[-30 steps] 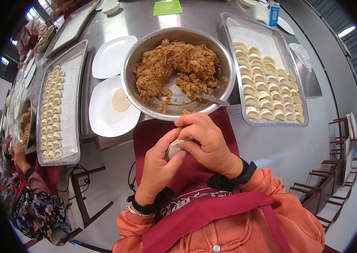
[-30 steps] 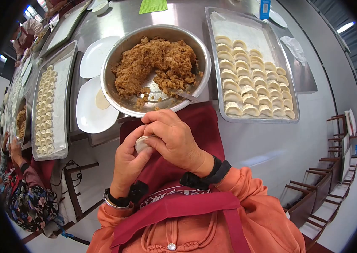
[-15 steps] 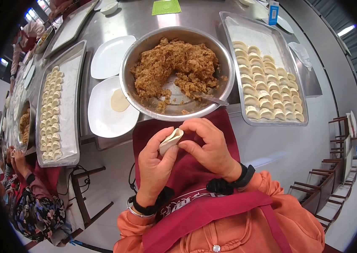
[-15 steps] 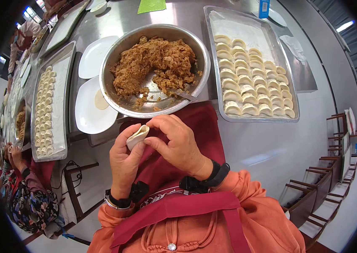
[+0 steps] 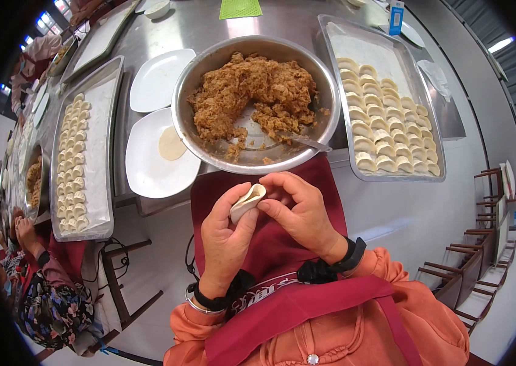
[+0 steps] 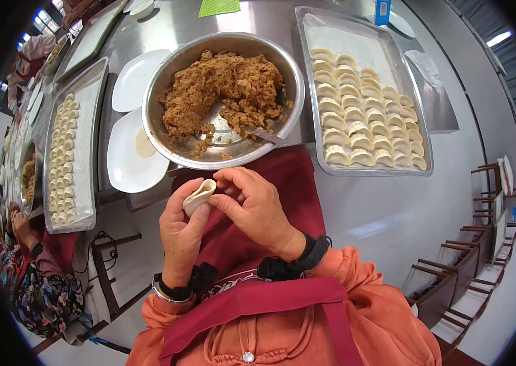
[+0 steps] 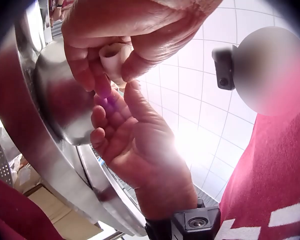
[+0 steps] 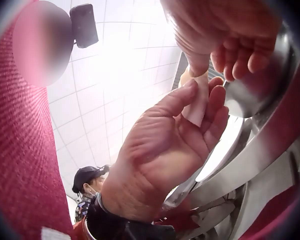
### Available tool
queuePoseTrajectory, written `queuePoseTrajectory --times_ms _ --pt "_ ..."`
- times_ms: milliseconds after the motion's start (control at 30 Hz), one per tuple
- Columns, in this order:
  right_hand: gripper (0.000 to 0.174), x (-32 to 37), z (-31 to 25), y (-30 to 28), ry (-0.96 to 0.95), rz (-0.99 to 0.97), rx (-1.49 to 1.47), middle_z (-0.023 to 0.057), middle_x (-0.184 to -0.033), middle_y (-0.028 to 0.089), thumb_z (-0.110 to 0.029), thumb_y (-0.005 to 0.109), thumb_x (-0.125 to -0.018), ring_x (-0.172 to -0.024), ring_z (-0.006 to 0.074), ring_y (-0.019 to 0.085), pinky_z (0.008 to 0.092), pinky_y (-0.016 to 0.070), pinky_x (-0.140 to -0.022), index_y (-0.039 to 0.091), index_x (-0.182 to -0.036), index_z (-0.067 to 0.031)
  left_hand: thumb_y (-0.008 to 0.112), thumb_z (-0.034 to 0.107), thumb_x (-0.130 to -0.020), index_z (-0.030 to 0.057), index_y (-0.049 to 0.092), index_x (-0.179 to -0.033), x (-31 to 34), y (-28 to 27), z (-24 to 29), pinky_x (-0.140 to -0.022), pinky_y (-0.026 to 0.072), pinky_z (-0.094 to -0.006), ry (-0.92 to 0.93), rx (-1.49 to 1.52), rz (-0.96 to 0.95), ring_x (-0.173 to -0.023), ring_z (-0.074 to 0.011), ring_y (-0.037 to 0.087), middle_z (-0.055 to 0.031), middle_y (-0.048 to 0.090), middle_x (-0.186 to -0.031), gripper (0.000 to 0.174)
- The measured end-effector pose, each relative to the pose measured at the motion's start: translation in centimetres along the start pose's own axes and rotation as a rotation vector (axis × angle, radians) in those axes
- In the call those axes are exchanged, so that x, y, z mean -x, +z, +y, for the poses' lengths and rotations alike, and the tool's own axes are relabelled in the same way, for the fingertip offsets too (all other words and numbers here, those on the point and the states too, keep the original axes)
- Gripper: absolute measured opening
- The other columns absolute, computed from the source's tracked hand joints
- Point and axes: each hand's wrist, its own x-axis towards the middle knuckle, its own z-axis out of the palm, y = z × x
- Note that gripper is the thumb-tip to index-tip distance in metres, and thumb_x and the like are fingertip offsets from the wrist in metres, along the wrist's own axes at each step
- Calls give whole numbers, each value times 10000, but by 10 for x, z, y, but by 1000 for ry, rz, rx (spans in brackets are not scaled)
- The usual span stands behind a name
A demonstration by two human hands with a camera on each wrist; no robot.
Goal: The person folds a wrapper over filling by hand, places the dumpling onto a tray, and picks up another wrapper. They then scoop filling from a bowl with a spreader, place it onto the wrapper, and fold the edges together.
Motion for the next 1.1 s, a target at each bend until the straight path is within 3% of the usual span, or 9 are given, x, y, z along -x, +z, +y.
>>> queuePoseTrajectory --times_ms 167,333,733,967,1100 --pt "205 -1 0 0 -39 5 -9 80 -844 591 -64 665 -725 -718 178 586 266 482 -605 587 -907 -14 569 2 -830 4 513 -1144 0 3 -2 -812 455 -234 5 32 29 -949 -118 548 -71 575 -1057 319" --pt "159 -3 4 0 -197 51 72 80 -825 591 -46 659 -715 -735 225 574 292 468 -620 589 -856 -22 561 -8 -828 4 523 -1130 -1 6 0 -802 457 -229 -6 41 20 -931 -112 550 -65 579 -1037 305" --pt "108 -6 9 -1 -285 82 114 72 -704 558 -10 640 -713 -654 237 534 319 432 -576 536 -738 -27 573 -10 -818 6 526 -1131 -1 10 -5 -767 463 -219 -49 28 2 -896 -98 552 -61 582 -1009 318" --pt "103 -7 10 -2 -262 58 104 74 -712 557 -17 636 -718 -652 233 532 315 432 -578 537 -748 -23 568 -13 -818 2 524 -1131 -1 10 -4 -764 461 -217 -56 -3 -1 -887 -97 553 -58 584 -1002 316" --pt "148 -3 8 -2 -154 33 -13 76 -759 572 -33 640 -721 -684 207 552 292 451 -611 572 -851 -17 566 -7 -821 1 522 -1128 -2 11 2 -762 462 -218 -73 8 10 -886 -98 554 -58 585 -1001 310"
